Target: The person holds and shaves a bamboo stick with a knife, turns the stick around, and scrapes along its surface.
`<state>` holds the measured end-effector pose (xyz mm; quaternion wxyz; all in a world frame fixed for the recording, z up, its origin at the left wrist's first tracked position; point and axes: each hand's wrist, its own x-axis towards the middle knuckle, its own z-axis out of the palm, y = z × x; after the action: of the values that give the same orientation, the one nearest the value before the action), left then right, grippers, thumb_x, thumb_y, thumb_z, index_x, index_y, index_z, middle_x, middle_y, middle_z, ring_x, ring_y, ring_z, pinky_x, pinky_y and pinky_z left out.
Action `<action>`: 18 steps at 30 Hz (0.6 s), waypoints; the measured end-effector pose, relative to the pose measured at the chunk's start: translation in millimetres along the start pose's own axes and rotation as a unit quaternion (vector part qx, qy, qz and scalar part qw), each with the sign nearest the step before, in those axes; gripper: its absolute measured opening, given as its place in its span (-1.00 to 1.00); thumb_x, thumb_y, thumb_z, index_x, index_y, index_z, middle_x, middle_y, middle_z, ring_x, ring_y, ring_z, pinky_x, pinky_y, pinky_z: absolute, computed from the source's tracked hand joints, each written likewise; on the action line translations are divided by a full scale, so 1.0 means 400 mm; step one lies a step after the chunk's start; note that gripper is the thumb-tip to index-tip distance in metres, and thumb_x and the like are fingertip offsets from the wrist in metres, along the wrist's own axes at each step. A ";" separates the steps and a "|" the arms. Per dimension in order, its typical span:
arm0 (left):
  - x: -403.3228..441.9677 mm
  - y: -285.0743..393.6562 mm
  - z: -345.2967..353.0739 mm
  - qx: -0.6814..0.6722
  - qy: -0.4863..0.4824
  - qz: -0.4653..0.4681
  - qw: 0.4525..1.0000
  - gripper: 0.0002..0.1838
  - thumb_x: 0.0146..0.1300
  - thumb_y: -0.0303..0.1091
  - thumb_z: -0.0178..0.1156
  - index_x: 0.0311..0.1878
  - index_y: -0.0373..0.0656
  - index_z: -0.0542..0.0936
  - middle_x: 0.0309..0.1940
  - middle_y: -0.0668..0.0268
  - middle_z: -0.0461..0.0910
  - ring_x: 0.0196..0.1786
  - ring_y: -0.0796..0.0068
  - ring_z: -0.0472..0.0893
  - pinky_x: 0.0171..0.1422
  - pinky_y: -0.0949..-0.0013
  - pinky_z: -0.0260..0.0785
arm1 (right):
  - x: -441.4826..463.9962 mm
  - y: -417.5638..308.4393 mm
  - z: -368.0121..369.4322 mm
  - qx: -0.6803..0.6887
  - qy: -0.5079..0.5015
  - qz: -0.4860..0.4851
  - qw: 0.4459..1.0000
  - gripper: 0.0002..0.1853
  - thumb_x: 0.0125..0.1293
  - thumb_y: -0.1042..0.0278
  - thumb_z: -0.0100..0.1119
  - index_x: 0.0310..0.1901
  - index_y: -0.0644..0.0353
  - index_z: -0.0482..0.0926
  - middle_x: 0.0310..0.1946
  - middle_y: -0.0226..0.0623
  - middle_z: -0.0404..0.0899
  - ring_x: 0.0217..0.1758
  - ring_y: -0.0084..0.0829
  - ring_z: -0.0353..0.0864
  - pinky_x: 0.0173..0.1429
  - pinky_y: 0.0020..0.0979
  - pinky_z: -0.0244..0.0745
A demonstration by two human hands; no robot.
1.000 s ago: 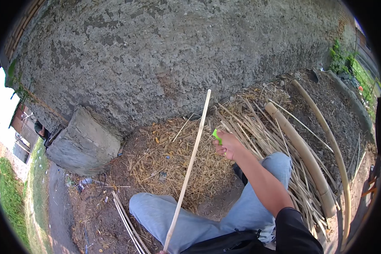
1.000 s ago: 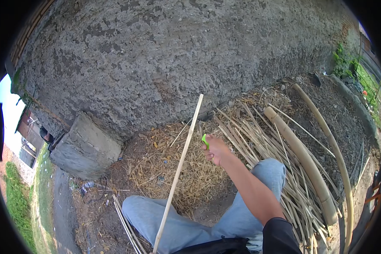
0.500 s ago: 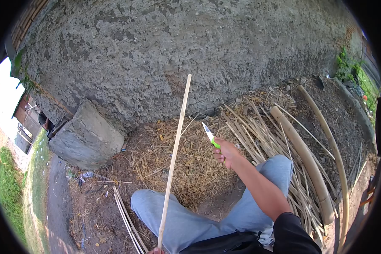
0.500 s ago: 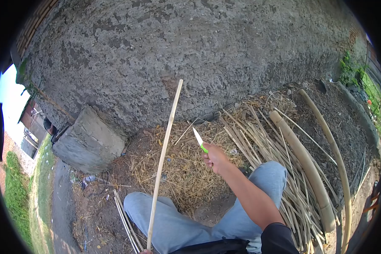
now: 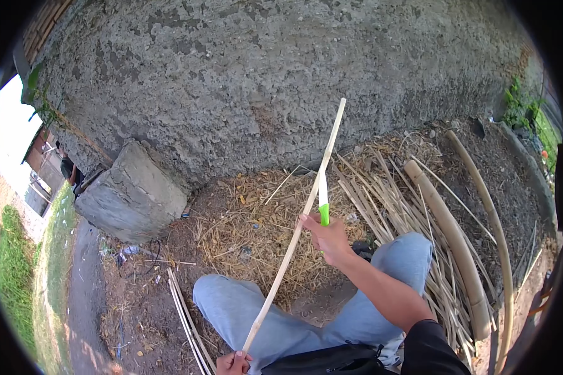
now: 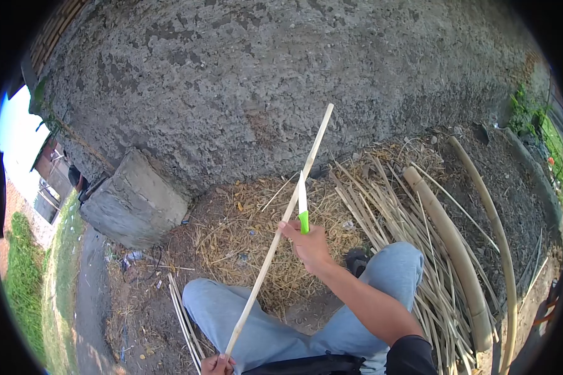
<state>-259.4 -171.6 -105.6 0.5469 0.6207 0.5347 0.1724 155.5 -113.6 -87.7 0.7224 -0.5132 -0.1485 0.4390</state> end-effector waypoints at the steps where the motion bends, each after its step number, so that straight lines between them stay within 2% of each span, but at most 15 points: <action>1: 0.012 0.042 0.007 0.023 0.008 -0.016 1.000 -0.56 0.52 -0.13 0.08 -0.47 -0.21 0.60 -0.67 0.40 0.48 -0.57 0.59 0.44 -0.46 0.43 0.24 | -0.002 -0.001 0.005 0.012 0.039 -0.045 0.998 -0.68 0.27 0.27 0.46 -0.11 0.37 0.65 -0.45 -0.39 0.60 -0.69 -0.79 0.18 -0.65 -0.54 -0.02; 2: 0.032 0.067 0.005 0.022 0.009 -0.016 1.000 -0.56 0.52 -0.13 0.08 -0.47 -0.21 0.60 -0.67 0.40 0.48 -0.57 0.59 0.44 -0.46 0.43 0.24 | -0.003 -0.005 0.007 0.025 0.078 -0.091 0.992 -0.68 0.28 0.28 0.45 -0.11 0.37 0.65 -0.48 -0.41 0.58 -0.69 -0.79 0.18 -0.65 -0.54 -0.03; 4: 0.082 0.109 -0.012 0.235 0.039 0.164 0.957 -0.65 0.46 -0.18 0.14 -0.34 -0.25 0.65 -0.59 0.29 0.57 -0.52 0.51 0.51 -0.41 0.37 0.36 | -0.004 -0.040 -0.016 0.031 0.079 -0.109 0.990 -0.69 0.29 0.28 0.44 -0.12 0.37 0.65 -0.50 -0.42 0.56 -0.70 -0.78 0.18 -0.65 -0.55 -0.03; 6: 0.127 0.163 -0.009 0.233 0.094 0.193 0.948 -0.67 0.46 -0.20 0.22 -0.31 -0.32 0.64 -0.67 0.46 0.43 -0.60 0.73 0.33 -0.51 0.51 0.13 | 0.000 -0.074 -0.041 0.036 0.080 -0.130 0.988 -0.70 0.29 0.29 0.44 -0.14 0.37 0.65 -0.53 -0.44 0.54 -0.70 -0.78 0.18 -0.65 -0.55 -0.02; 7: 0.153 0.194 -0.010 0.230 0.094 0.196 0.949 -0.67 0.46 -0.20 0.22 -0.31 -0.32 0.64 -0.67 0.46 0.43 -0.60 0.73 0.33 -0.51 0.51 0.13 | 0.004 -0.088 -0.052 0.058 0.091 -0.144 0.984 -0.71 0.30 0.28 0.43 -0.15 0.37 0.65 -0.54 -0.44 0.53 -0.71 -0.76 0.18 -0.64 -0.55 -0.02; 9: 0.210 0.249 -0.016 0.241 0.141 0.228 0.933 -0.73 0.29 -0.26 0.39 -0.25 -0.33 0.68 -0.68 0.28 0.53 -0.60 0.65 0.44 -0.49 0.46 0.25 | -0.003 -0.131 -0.066 0.099 0.098 -0.152 0.979 -0.73 0.34 0.28 0.39 -0.16 0.38 0.67 -0.59 -0.47 0.50 -0.72 -0.75 0.20 -0.65 -0.55 -0.01; 12: 0.316 0.276 -0.038 0.210 0.130 0.244 0.938 -0.74 0.27 -0.27 0.41 -0.28 -0.33 0.67 -0.68 0.26 0.56 -0.61 0.62 0.44 -0.49 0.45 0.25 | -0.002 -0.164 -0.090 0.107 0.093 -0.193 0.971 -0.75 0.38 0.31 0.33 -0.13 0.39 0.67 -0.60 -0.44 0.52 -0.74 -0.76 0.18 -0.66 -0.55 -0.01; 13: 0.339 0.292 -0.037 0.206 0.130 0.257 0.935 -0.75 0.26 -0.29 0.42 -0.29 -0.34 0.67 -0.67 0.24 0.56 -0.61 0.61 0.42 -0.48 0.44 0.26 | 0.002 -0.167 -0.101 0.103 0.083 -0.207 0.969 -0.77 0.41 0.34 0.28 -0.10 0.38 0.67 -0.55 -0.38 0.59 -0.75 -0.76 0.19 -0.66 -0.56 -0.01; 18: 0.438 0.349 -0.023 0.235 0.122 0.285 0.921 -0.77 0.26 -0.30 0.42 -0.28 -0.30 0.68 -0.68 0.23 0.55 -0.62 0.60 0.42 -0.47 0.43 0.26 | 0.007 -0.191 -0.127 0.106 0.076 -0.234 0.963 -0.74 0.40 0.35 0.29 -0.02 0.39 0.67 -0.46 -0.35 0.63 -0.71 -0.79 0.21 -0.66 -0.57 -0.01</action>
<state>-135.9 6.1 -47.0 0.2437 0.8319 0.4228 0.2642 227.9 -149.0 -43.5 0.8645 -0.4160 -0.1618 0.2309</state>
